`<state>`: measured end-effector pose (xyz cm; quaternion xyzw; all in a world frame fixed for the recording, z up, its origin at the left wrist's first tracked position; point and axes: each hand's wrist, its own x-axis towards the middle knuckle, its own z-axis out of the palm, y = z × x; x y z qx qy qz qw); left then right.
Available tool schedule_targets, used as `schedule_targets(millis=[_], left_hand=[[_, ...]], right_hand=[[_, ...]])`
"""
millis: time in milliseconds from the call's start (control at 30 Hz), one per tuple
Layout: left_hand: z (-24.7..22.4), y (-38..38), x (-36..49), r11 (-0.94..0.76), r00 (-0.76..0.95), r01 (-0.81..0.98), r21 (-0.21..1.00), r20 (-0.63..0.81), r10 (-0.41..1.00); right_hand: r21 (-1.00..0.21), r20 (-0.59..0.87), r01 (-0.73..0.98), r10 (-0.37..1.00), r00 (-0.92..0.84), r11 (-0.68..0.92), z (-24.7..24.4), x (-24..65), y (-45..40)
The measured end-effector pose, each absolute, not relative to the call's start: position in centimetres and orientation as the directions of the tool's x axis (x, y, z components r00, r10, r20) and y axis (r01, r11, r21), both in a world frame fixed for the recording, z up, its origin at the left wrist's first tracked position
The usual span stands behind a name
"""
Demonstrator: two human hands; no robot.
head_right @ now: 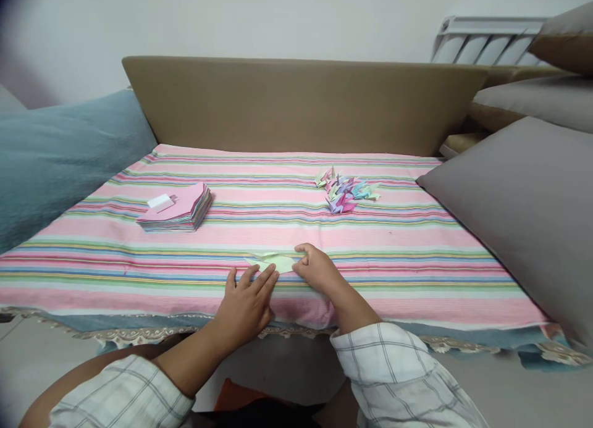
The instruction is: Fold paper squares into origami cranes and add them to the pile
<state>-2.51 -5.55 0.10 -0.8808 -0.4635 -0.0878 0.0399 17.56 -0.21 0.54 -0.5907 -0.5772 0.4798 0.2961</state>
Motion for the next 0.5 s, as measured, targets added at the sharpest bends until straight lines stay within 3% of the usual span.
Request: schedule_targets(millis=[333,500], left_hand=[[0.1,-5.5,-2.6,-0.573,0.561,0.82,-0.001,0.204,0.802],[0.0,-5.5,-2.7,-0.577,0.563,0.816,0.012,0.206,0.8]], right_hand=[[-0.858,-0.099,0.507,0.995,-0.016,-0.077,0.8,19.2,-0.5],[-0.843,-0.118,0.535,0.989,-0.088,-0.053,1.3,19.0,-0.9]])
